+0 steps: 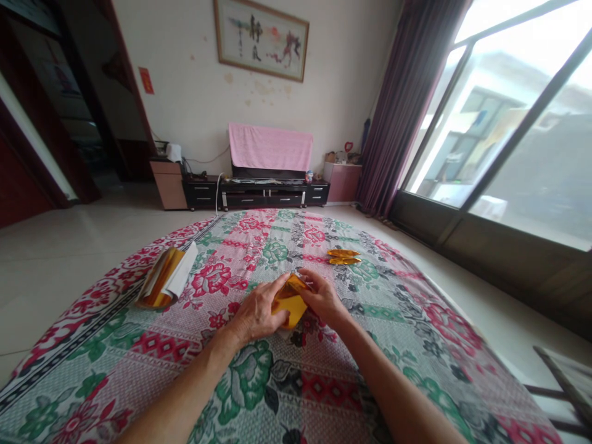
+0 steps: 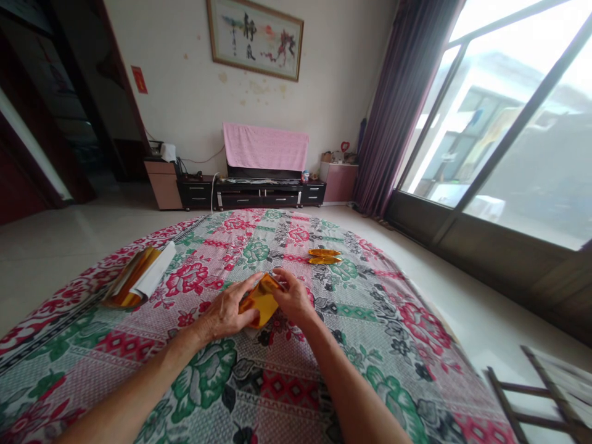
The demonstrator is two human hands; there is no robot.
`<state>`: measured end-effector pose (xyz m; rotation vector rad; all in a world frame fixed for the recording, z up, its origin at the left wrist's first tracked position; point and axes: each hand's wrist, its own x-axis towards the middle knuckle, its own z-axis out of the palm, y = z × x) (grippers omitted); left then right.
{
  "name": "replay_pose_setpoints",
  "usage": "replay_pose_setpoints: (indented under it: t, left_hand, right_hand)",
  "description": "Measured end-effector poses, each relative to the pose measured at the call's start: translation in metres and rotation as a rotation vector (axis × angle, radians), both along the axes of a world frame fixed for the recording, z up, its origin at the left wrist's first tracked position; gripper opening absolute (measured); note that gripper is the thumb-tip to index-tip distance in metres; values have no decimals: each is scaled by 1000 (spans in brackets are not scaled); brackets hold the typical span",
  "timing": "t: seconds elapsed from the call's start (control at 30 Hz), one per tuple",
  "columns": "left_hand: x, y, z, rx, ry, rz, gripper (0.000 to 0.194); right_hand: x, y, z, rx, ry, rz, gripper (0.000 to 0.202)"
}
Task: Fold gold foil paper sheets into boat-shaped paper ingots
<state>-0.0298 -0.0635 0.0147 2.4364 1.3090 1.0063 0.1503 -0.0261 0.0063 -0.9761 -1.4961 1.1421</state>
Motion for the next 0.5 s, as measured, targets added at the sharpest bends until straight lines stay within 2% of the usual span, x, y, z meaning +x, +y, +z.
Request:
replay_pose_setpoints:
  t: [0.17,0.5]
  left_hand:
    - [0,-1,1,-75,-21,24,74]
    - [1,2,4,-74,-204,0,71]
  right_hand:
    - [4,2,5,-112,138,-34,45]
    - [2,2,8,-140,238,-104,47]
